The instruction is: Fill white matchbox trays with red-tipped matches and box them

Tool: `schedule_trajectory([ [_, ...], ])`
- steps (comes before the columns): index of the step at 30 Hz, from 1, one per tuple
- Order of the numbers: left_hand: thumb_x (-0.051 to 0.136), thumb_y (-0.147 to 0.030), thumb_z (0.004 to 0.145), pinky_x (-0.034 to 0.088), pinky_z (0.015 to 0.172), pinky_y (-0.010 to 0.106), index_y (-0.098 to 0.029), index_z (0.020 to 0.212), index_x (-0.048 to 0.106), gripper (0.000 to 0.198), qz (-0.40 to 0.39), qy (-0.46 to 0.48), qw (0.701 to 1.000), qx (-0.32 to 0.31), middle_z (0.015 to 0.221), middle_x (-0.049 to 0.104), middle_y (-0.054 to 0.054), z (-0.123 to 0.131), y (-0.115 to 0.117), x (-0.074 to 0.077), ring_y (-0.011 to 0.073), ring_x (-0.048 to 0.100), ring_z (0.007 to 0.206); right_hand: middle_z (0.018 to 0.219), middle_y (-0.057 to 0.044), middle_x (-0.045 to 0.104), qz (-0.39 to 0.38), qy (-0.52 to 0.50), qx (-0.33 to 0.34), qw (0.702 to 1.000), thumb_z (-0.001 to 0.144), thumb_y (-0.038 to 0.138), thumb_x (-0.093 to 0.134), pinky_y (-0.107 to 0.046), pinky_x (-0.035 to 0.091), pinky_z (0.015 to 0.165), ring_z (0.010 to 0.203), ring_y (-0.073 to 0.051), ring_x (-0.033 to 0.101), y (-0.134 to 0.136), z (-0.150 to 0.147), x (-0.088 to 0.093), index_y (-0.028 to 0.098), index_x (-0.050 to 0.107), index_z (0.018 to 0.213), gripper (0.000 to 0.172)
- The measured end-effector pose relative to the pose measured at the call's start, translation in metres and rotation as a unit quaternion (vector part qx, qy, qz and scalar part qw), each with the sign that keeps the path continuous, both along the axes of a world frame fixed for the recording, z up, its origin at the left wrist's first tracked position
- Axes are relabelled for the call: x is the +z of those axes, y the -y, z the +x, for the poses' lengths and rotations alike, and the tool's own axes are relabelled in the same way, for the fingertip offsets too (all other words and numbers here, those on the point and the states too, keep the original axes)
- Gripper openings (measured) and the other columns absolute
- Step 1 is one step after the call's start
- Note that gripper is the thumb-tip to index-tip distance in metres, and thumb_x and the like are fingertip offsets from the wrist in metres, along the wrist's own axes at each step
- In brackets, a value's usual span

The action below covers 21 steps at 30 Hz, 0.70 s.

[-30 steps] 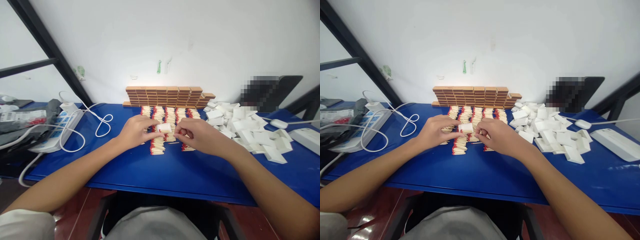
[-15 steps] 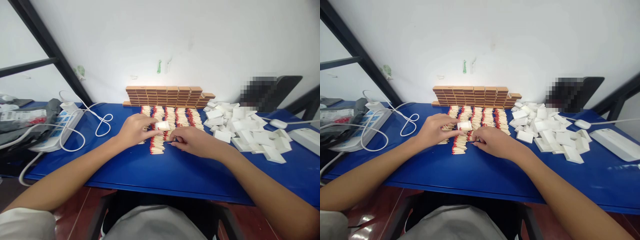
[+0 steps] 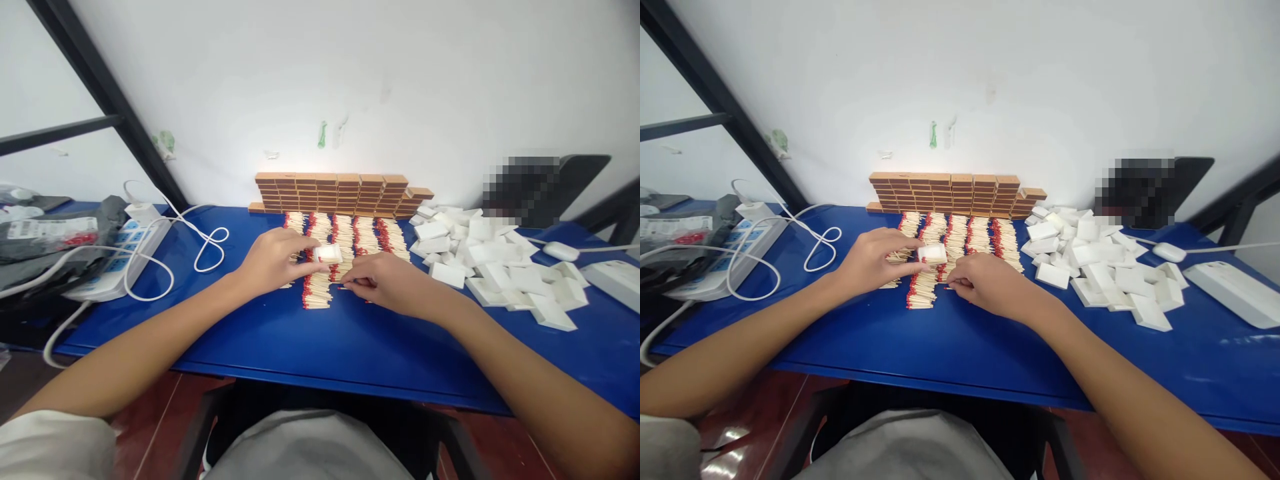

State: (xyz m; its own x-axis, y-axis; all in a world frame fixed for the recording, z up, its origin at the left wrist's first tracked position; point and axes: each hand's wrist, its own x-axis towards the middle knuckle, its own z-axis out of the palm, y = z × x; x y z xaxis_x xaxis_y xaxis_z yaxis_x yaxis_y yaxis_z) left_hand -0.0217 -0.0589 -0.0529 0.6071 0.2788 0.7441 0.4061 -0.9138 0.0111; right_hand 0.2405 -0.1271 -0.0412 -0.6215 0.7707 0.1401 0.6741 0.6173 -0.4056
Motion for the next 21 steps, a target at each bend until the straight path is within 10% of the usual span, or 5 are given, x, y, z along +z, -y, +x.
schedule_trajectory([
  [21, 0.078, -0.057, 0.091, 0.058, 0.076, 0.031, -0.017, 0.104, 0.078, 0.042, -0.020, -0.021, 1.000, 0.005, 0.090, 0.082, 0.006, 0.0001, 0.0016, 0.0003, 0.0201, 0.078, 0.079, 0.082, -0.002, 0.067, -0.054, 0.077, -0.076, 0.993, 0.095, 0.020, 0.062, -0.028, 0.035, 0.064, 0.069, -0.015, 0.053, 0.0050, -0.0026, 0.0049, 0.020, 0.068, 0.086, 0.011],
])
